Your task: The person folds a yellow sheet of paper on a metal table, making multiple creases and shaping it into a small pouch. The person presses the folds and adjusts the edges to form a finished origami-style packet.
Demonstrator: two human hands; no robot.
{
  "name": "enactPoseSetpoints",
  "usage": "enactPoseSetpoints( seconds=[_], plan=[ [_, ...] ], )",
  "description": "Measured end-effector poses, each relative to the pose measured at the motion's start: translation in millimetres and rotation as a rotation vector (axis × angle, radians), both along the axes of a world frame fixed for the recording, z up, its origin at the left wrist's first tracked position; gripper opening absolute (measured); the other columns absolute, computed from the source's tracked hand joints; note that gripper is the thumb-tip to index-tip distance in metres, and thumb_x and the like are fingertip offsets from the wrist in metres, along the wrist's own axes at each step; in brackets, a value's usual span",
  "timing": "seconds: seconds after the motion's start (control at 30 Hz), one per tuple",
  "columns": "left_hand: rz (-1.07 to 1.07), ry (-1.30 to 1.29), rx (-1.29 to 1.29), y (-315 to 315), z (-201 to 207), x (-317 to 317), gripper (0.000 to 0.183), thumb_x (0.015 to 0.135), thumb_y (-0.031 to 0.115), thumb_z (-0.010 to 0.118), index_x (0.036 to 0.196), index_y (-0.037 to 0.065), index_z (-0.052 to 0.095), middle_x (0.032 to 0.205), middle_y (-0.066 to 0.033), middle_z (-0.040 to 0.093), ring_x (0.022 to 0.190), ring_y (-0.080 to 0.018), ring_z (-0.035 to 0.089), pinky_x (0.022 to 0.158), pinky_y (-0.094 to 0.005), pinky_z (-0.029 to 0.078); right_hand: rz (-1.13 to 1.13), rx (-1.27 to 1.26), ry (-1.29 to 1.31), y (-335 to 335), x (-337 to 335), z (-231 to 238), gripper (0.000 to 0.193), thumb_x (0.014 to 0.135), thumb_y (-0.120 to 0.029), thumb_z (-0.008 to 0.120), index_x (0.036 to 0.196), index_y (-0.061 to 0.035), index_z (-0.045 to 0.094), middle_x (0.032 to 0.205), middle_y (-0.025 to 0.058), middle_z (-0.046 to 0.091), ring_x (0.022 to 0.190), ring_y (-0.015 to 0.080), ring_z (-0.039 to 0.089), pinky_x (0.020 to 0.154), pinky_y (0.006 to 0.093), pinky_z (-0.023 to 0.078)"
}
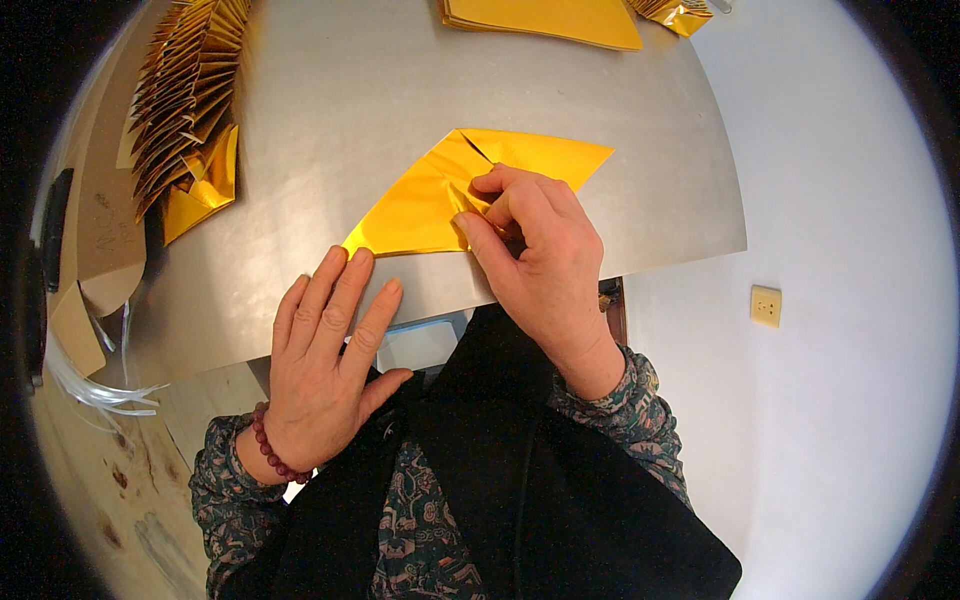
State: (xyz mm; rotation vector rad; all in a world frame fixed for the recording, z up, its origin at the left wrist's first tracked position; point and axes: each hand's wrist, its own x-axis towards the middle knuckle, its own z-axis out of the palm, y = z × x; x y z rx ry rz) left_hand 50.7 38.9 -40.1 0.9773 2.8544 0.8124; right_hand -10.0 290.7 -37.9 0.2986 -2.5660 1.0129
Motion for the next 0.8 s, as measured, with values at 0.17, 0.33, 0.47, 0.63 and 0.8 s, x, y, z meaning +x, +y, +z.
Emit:
enactPoseSetpoints(
  seconds=[0.17, 0.33, 0.47, 0.63, 0.8],
  plan=[
    [-0.008, 0.054, -0.004, -4, 0, 2, 0.092, 0.079, 0.022, 0.09, 0.161, 0.009, 0.05, 0.17, -0.0219, 0.039, 0.159, -0.0418, 0.035, 0.126, -0.0553, 0.031, 0.002, 0.017, 0.043, -3, 2, -1, 0.025, 0.085, -0.006, 0.087, 0.084, -0.0042, 0.061, 0.108, 0.0087, 0.077, 0.089, 0.0249, 0.069, 0.074, 0.0342, 0.057],
    [-0.008, 0.081, -0.008, -7, -1, 3, 0.091, 0.079, 0.022, 0.091, 0.159, 0.009, 0.05, 0.169, -0.0208, 0.042, 0.157, -0.0412, 0.037, 0.125, -0.0544, 0.032, -0.009, 0.011, 0.043, -5, 6, -2, 0.024, 0.085, -0.007, 0.087, 0.086, -0.0044, 0.063, 0.108, 0.0082, 0.077, 0.088, 0.0245, 0.07, 0.073, 0.0337, 0.058],
    [0.0, 0.124, -0.014, -8, 2, 2, 0.089, 0.079, 0.024, 0.09, 0.158, 0.008, 0.052, 0.165, -0.019, 0.046, 0.155, -0.0396, 0.04, 0.124, -0.0532, 0.034, -0.011, -0.088, 0.049, -8, 6, -8, 0.024, 0.087, -0.006, 0.087, 0.094, -0.0043, 0.064, 0.109, 0.0088, 0.076, 0.088, 0.0227, 0.071, 0.075, 0.0314, 0.06],
    [0.049, 0.161, -0.012, -4, 6, -1, 0.086, 0.08, 0.03, 0.089, 0.156, 0.007, 0.055, 0.158, -0.0158, 0.053, 0.147, -0.0365, 0.046, 0.119, -0.0511, 0.038, -0.001, -0.114, 0.043, -7, 6, -12, 0.024, 0.088, -0.005, 0.085, 0.104, -0.0051, 0.066, 0.109, 0.0094, 0.076, 0.09, 0.0219, 0.072, 0.078, 0.0305, 0.061],
    [0.1, 0.218, 0.0, -5, 1, -2, 0.083, 0.081, 0.039, 0.086, 0.153, 0.009, 0.059, 0.148, -0.0126, 0.06, 0.139, -0.0333, 0.051, 0.116, -0.0503, 0.038, -0.013, 0.074, 0.096, -15, 7, -6, 0.022, 0.092, -0.008, 0.081, 0.111, -0.0081, 0.07, 0.108, 0.0085, 0.075, 0.098, 0.0273, 0.071, 0.083, 0.0348, 0.059]
  ],
)
